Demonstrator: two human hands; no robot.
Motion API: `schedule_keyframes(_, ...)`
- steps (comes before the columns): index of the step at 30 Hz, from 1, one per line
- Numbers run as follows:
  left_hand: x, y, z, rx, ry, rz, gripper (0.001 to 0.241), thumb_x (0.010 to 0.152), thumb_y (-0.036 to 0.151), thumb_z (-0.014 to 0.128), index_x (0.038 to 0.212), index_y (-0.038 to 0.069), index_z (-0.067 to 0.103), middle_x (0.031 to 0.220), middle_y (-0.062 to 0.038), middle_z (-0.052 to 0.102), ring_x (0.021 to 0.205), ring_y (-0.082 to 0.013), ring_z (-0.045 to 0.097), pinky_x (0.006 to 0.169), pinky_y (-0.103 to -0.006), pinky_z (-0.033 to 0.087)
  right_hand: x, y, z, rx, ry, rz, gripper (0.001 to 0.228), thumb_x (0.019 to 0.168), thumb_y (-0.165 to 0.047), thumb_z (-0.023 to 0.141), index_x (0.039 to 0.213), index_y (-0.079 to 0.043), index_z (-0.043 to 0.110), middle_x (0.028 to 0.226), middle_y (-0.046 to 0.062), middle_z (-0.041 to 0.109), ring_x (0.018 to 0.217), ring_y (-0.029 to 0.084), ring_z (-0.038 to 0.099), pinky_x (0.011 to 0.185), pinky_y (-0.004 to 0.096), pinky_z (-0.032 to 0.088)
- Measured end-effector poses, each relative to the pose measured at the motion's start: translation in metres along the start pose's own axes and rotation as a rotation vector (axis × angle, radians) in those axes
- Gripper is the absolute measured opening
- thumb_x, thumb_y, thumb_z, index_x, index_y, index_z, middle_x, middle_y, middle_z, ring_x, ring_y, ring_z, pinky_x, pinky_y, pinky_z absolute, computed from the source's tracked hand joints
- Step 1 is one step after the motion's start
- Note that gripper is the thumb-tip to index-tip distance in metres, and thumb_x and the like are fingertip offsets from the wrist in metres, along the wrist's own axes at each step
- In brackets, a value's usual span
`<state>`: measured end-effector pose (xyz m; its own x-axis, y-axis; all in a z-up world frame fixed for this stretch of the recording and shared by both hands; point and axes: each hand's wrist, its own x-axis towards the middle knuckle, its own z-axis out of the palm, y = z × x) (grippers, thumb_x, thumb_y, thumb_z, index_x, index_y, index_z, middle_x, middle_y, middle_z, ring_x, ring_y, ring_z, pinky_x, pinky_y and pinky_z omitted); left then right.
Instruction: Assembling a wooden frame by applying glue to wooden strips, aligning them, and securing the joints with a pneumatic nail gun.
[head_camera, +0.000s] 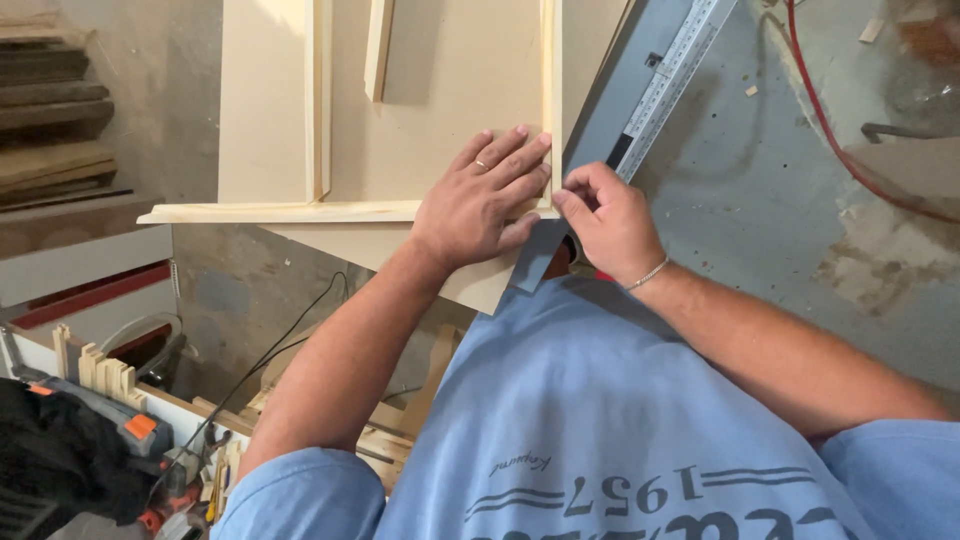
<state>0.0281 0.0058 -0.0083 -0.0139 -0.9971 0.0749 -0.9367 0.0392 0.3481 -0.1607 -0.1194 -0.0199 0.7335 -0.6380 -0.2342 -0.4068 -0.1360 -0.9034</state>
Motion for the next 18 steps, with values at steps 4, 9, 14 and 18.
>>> schedule_keyframes(4,0.002,0.000,-0.002,-0.005,0.035,0.009,0.049,0.092,0.048,0.063,0.131,0.020,0.063,0.157,-0.004,0.049,0.146,-0.0278,0.045,0.119,-0.0513,0.035,-0.002,0.016,-0.012,-0.263,-0.038,-0.426,0.031,0.101,-0.037,0.069,0.112,-0.008,0.066,0.089,0.012,0.074,0.084,0.032,0.073,0.073,0.043,0.058)
schedule_keyframes(9,0.001,0.001,-0.001,-0.018,0.041,0.005,0.046,0.093,0.048,0.062,0.130,0.020,0.064,0.155,-0.005,0.051,0.145,-0.0288,0.046,0.119,-0.0518,0.035,0.001,0.035,-0.007,-0.698,0.029,-0.731,0.034,0.107,-0.045,0.055,0.093,-0.014,0.058,0.078,0.000,0.051,0.078,0.023,0.063,0.062,0.035,0.053)
schedule_keyframes(14,0.001,0.005,-0.002,-0.024,0.025,-0.012,0.047,0.092,0.047,0.064,0.131,0.020,0.063,0.155,-0.004,0.052,0.145,-0.0286,0.046,0.119,-0.0519,0.035,0.002,0.040,-0.009,-0.725,0.012,-0.791,0.035,0.108,-0.040,0.052,0.083,-0.016,0.052,0.075,-0.001,0.046,0.075,0.021,0.060,0.060,0.033,0.050)
schedule_keyframes(18,0.001,0.005,0.000,-0.045,0.015,-0.046,0.061,0.091,0.048,0.066,0.146,0.023,0.056,0.156,-0.002,0.051,0.146,-0.0271,0.046,0.121,-0.0503,0.033,0.007,0.040,-0.009,-0.728,0.015,-0.850,0.032,0.107,-0.037,0.055,0.082,-0.018,0.051,0.074,-0.002,0.043,0.072,0.020,0.058,0.058,0.033,0.049)
